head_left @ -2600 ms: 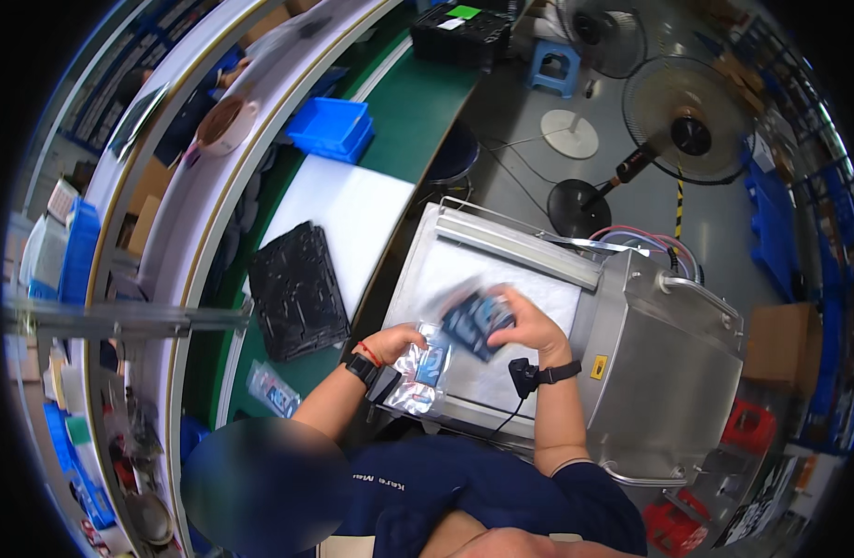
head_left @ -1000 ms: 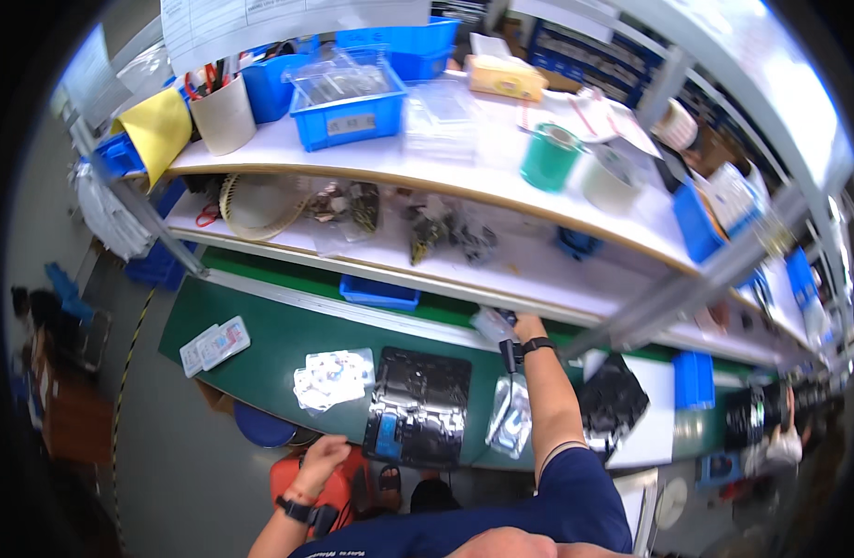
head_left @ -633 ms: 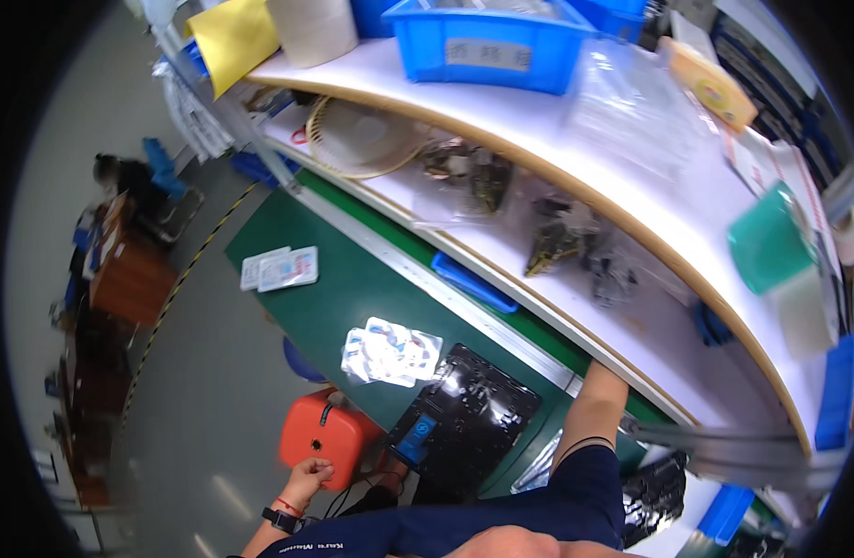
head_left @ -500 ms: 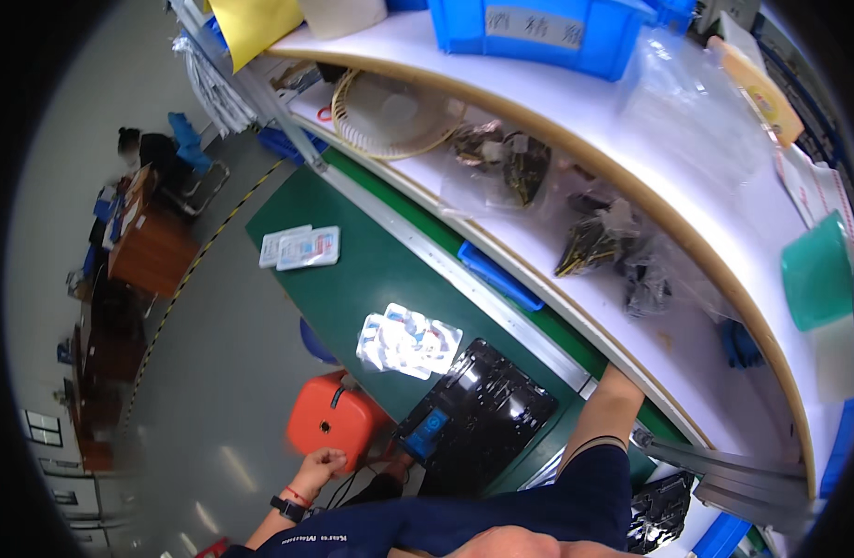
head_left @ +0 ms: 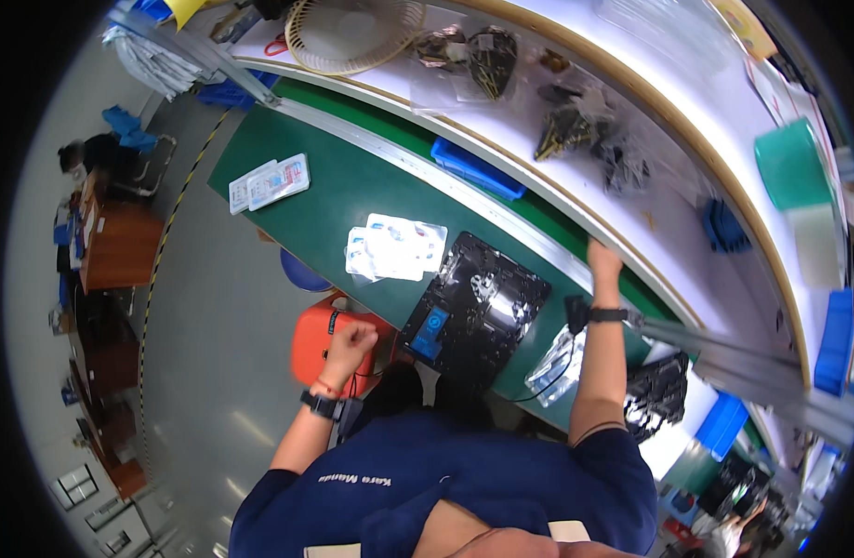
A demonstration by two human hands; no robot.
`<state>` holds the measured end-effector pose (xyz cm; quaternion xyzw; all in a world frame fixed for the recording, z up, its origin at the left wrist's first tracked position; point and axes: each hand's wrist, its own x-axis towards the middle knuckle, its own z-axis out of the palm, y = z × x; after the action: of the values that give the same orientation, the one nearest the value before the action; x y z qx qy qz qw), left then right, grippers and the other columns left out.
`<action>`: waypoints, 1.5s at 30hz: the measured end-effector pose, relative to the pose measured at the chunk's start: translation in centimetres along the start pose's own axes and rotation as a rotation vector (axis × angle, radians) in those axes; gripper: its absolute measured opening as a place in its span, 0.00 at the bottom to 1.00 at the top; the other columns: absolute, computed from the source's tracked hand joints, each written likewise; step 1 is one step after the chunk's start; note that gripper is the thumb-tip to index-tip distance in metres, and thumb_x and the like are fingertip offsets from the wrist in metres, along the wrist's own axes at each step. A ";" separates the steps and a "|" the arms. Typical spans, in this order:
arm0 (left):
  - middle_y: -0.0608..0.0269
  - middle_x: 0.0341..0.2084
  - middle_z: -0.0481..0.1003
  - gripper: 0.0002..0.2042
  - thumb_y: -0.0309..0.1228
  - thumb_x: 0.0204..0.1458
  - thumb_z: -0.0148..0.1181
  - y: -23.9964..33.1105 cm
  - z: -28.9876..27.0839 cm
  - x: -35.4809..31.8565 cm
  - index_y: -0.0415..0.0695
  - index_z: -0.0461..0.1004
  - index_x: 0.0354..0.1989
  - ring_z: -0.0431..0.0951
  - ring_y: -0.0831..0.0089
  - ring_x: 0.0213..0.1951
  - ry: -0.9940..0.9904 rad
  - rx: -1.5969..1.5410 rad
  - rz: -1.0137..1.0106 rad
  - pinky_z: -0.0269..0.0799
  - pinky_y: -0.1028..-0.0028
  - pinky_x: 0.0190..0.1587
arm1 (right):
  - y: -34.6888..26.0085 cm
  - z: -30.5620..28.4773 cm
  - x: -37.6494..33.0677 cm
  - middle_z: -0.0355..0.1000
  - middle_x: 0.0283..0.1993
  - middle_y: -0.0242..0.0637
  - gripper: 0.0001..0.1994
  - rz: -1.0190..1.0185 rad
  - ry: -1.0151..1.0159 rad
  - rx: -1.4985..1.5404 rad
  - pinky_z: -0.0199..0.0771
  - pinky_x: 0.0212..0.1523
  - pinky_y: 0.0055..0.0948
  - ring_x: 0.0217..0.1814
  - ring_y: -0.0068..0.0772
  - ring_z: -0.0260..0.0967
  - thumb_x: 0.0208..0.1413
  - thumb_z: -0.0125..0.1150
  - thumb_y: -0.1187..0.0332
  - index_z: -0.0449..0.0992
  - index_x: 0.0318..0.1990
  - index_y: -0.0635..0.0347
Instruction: The recorder places small packaged components into a vacuum sealing machine, seals them, and then organizes the sealed packages.
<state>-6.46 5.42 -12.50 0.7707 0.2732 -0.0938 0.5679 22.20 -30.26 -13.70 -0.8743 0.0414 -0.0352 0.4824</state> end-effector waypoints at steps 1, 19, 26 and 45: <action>0.63 0.29 0.74 0.07 0.26 0.48 0.58 0.3 -0.1 1.3 0.38 0.73 0.35 0.74 0.76 0.30 0.025 0.137 0.105 0.68 0.78 0.33 | 0.1 -0.5 -0.9 0.74 0.29 0.39 0.07 -0.021 0.023 -0.033 0.70 0.32 0.25 0.29 0.26 0.70 0.46 0.60 0.70 0.75 0.31 0.62; 0.57 0.39 0.71 0.12 0.34 0.40 0.62 0.1 1.4 16.9 0.44 0.76 0.34 0.68 0.60 0.44 -0.221 0.969 0.863 0.62 0.61 0.46 | -6.3 13.7 -22.8 0.64 0.39 0.46 0.20 -0.026 -0.268 -0.378 0.61 0.47 0.38 0.46 0.48 0.59 0.35 0.69 0.65 0.69 0.37 0.60; 0.57 0.48 0.66 0.28 0.40 0.37 0.65 3.3 0.4 13.8 0.55 0.67 0.52 0.65 0.60 0.48 -0.262 0.969 0.990 0.62 0.62 0.47 | -4.1 13.0 -21.8 0.68 0.30 0.40 0.19 0.079 -0.292 -0.245 0.63 0.41 0.35 0.39 0.43 0.64 0.34 0.70 0.69 0.66 0.34 0.58; 0.59 0.20 0.75 0.09 0.31 0.50 0.56 0.7 -0.7 17.8 0.38 0.77 0.28 0.72 0.75 0.21 -0.191 0.154 0.376 0.67 0.73 0.27 | -8.7 8.3 -19.9 0.72 0.26 0.34 0.08 0.183 -0.112 0.636 0.70 0.29 0.19 0.26 0.20 0.68 0.51 0.55 0.79 0.67 0.39 0.68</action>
<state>8.68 11.49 -19.77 0.8368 0.0617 -0.0795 0.5381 3.64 -16.59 -11.22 -0.6730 0.0801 0.0454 0.7339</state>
